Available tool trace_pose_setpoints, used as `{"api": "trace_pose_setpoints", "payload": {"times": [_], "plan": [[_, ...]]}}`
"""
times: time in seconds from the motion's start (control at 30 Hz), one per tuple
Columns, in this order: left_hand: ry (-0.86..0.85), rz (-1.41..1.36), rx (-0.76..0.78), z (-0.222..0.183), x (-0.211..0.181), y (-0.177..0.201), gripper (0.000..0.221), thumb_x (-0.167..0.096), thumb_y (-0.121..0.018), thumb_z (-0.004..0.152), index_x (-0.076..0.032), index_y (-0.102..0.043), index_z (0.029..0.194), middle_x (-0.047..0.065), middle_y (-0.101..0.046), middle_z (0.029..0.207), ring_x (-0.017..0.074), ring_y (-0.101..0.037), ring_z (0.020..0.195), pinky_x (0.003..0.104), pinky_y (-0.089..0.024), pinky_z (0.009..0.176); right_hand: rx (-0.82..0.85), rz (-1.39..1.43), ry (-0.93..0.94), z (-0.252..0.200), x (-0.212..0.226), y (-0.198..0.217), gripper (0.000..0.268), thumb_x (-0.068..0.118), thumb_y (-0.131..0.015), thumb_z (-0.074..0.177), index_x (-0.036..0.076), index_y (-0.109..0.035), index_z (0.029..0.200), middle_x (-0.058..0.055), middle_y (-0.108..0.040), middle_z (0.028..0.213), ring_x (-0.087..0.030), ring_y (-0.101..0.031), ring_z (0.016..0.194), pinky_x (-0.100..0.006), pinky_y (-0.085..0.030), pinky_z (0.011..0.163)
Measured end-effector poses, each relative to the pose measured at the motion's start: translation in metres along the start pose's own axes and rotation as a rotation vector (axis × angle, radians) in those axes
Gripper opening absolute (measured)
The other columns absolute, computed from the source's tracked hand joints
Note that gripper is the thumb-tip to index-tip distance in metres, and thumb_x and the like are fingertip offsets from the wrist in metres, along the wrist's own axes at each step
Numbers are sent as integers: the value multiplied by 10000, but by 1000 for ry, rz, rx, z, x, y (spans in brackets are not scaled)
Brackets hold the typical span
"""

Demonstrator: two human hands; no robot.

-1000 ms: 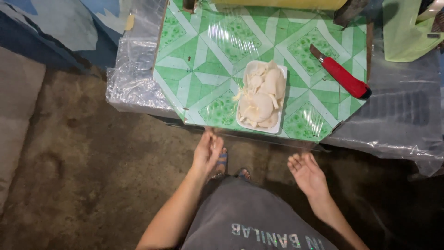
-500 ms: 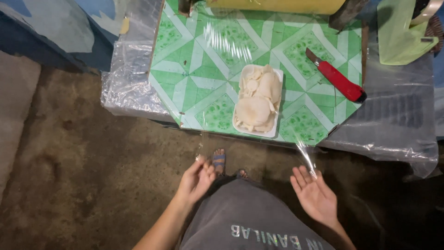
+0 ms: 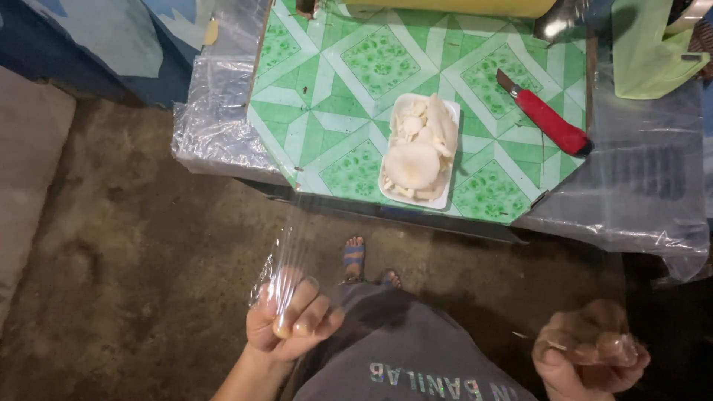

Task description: The person sorts mushrooms into foam trays and then wraps the trays with plastic film, using a utility knife to cut the wrap.

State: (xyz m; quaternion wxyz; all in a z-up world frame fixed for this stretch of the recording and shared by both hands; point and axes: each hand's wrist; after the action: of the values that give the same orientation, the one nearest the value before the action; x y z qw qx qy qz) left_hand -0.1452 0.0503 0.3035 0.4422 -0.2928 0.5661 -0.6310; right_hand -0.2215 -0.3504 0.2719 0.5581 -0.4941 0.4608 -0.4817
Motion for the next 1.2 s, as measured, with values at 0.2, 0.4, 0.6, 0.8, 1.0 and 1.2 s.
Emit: {"api": "trace_pose_setpoints", "payload": {"times": [0.2, 0.4, 0.6, 0.8, 1.0, 1.2], "plan": [[93, -14, -191, -17, 3, 104, 287, -178, -620, 973, -179, -405, 782, -23, -373, 640, 152, -405, 668, 337, -375, 732, -466, -525, 58, -17, 27, 84, 255, 135, -582, 809, 157, -550, 1062, 27, -391, 673, -170, -450, 608, -475, -341, 768], [69, 81, -650, -6, 14, 261, 167, -215, -553, 1061, -115, -603, 937, 68, -628, 775, 222, -686, 790, 308, -582, 609, -577, -534, -53, 32, 15, 165, 155, 138, -586, 1029, 127, -723, 957, -168, -737, 970, -272, -688, 911, -464, -460, 1016], [-20, 387, -1041, 79, 6, 309, 152, -217, -527, 1058, -135, -629, 982, 11, -648, 797, 47, -596, 608, 145, -539, 519, -676, -667, 2, 99, 31, 210, 179, 222, -563, 1044, 175, -700, 939, -105, -771, 1075, -281, -722, 1048, -525, -505, 1060], [-168, 1503, -658, 76, -12, 368, 290, -373, -543, 966, -108, -641, 1031, 126, -646, 856, 309, -621, 755, 393, -541, 660, -750, -626, 6, 120, 52, 229, 237, 121, -532, 988, 182, -724, 863, -100, -755, 1027, -309, -701, 1049, -540, -510, 1064], [6, 523, -1231, 76, -38, 306, 380, -270, -525, 1037, -44, -591, 1335, 157, -640, 1272, 322, -669, 1156, 413, -620, 942, -914, -864, -22, 99, 77, 201, 274, 36, -385, 1020, 46, -658, 999, -133, -660, 955, -350, -664, 987, -621, -466, 1095], [1090, 1610, -750, 55, -28, 160, 518, -404, -565, 1020, -96, -583, 1436, 166, -629, 1415, 334, -582, 1346, 481, -506, 1067, -734, -1860, -517, 92, 110, 139, 212, -29, -754, 826, -28, -747, 1038, -214, -727, 746, -299, -708, 677, -407, -592, 713]]}}
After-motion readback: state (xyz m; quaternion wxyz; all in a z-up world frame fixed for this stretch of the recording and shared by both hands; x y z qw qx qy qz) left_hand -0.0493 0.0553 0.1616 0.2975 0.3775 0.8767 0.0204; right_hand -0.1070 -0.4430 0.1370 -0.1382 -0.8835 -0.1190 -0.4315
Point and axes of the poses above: each hand's wrist, its own z-axis towards the middle knuckle, its own y-axis out of the back of the hand, x = y × z
